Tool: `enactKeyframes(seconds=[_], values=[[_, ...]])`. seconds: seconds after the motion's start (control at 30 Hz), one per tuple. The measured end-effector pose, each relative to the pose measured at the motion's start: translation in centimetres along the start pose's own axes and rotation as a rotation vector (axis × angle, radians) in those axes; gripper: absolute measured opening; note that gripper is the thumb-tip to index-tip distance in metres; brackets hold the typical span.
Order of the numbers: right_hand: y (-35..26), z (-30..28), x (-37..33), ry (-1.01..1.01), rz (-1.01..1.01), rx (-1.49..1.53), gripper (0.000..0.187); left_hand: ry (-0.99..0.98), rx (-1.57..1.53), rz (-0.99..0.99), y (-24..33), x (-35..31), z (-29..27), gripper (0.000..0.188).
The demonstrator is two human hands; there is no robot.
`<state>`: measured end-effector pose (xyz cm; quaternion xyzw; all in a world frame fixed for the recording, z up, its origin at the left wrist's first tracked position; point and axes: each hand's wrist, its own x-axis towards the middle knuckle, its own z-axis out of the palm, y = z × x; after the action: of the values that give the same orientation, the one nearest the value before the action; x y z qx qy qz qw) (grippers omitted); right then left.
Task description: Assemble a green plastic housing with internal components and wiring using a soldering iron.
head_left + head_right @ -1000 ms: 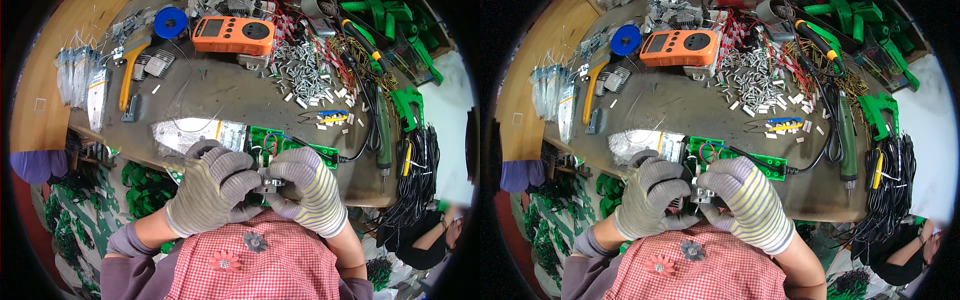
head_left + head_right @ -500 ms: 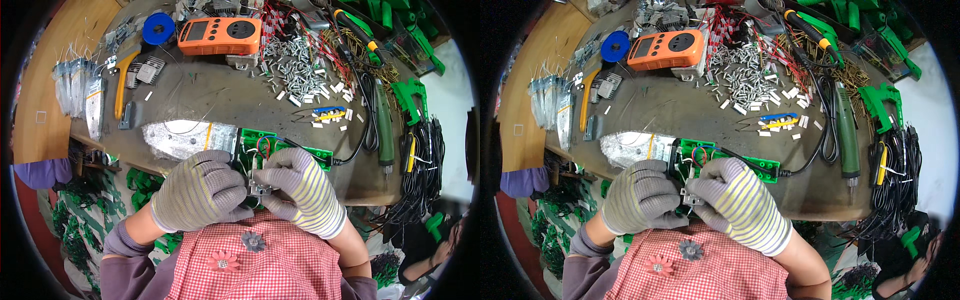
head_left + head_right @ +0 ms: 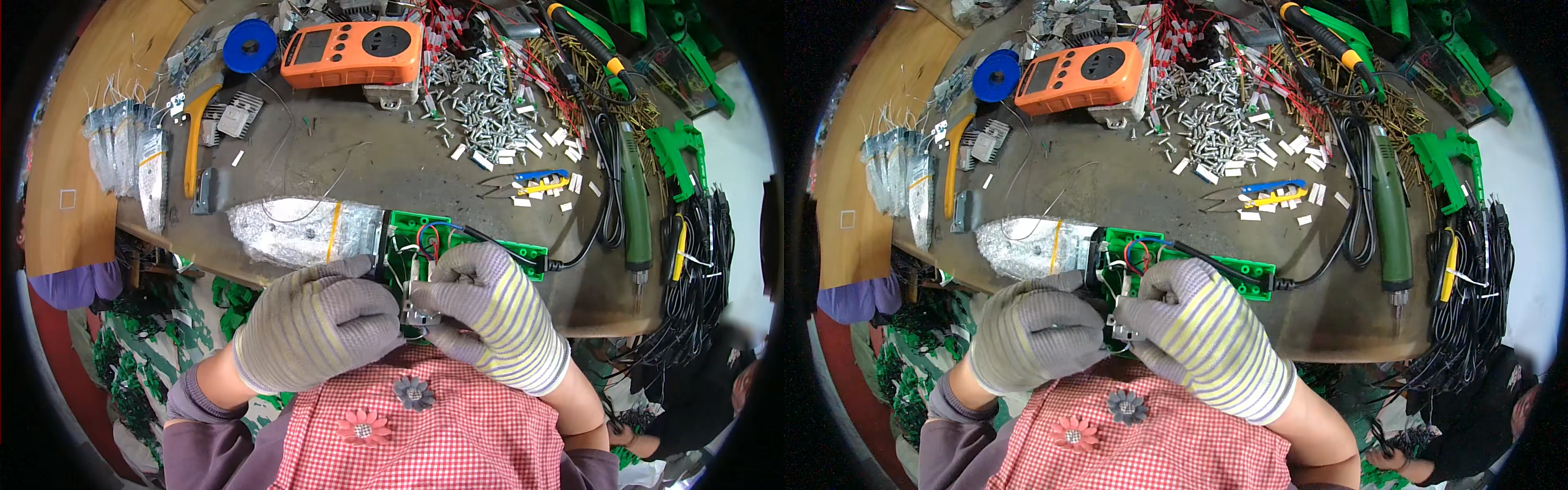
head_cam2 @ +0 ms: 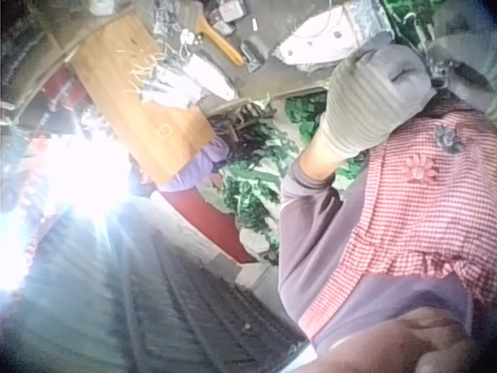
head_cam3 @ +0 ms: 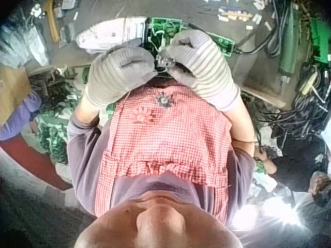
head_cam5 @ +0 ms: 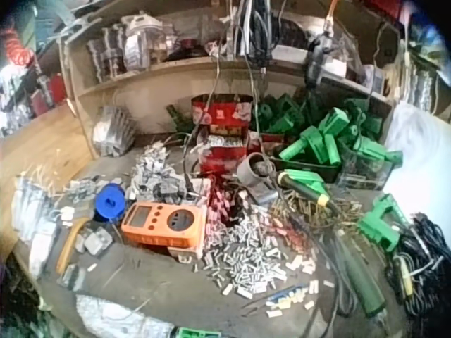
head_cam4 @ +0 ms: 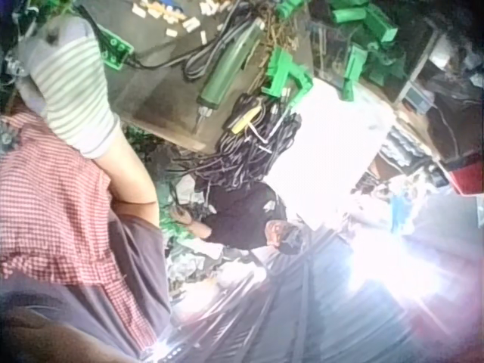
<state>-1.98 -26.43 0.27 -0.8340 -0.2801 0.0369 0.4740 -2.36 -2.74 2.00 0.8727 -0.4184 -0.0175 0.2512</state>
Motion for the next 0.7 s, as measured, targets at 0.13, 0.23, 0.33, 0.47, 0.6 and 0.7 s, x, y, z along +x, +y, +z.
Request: enactKeyframes(seconds=[0.13,0.23,0.33,0.47,0.6,0.7], values=[[-0.6,0.5,-0.2,-0.086,0.014,-0.085,0.024,0.027,-0.029,-0.036,-0.2,0.5,-0.2,0.015],[-0.7,1.2,-0.4,-0.093,0.042,-0.135,0.021,0.023,0.006,-0.031,-0.1,1.1,-0.6,0.016],[-0.8,1.5,-0.4,-0.054,0.004,-0.222,0.018,0.026,0.017,-0.015,-0.3,1.1,-0.7,0.016],[-0.4,1.6,-0.5,0.014,-0.024,-0.141,0.022,0.015,-0.035,-0.018,-0.4,0.9,-0.4,0.017],[0.6,1.7,-0.6,0.073,-0.066,-0.031,0.025,0.043,-0.062,-0.069,-0.6,0.8,0.1,0.022],[0.5,1.8,-0.5,0.051,-0.090,-0.104,0.020,0.038,-0.125,-0.003,-1.4,0.7,0.3,0.020]])
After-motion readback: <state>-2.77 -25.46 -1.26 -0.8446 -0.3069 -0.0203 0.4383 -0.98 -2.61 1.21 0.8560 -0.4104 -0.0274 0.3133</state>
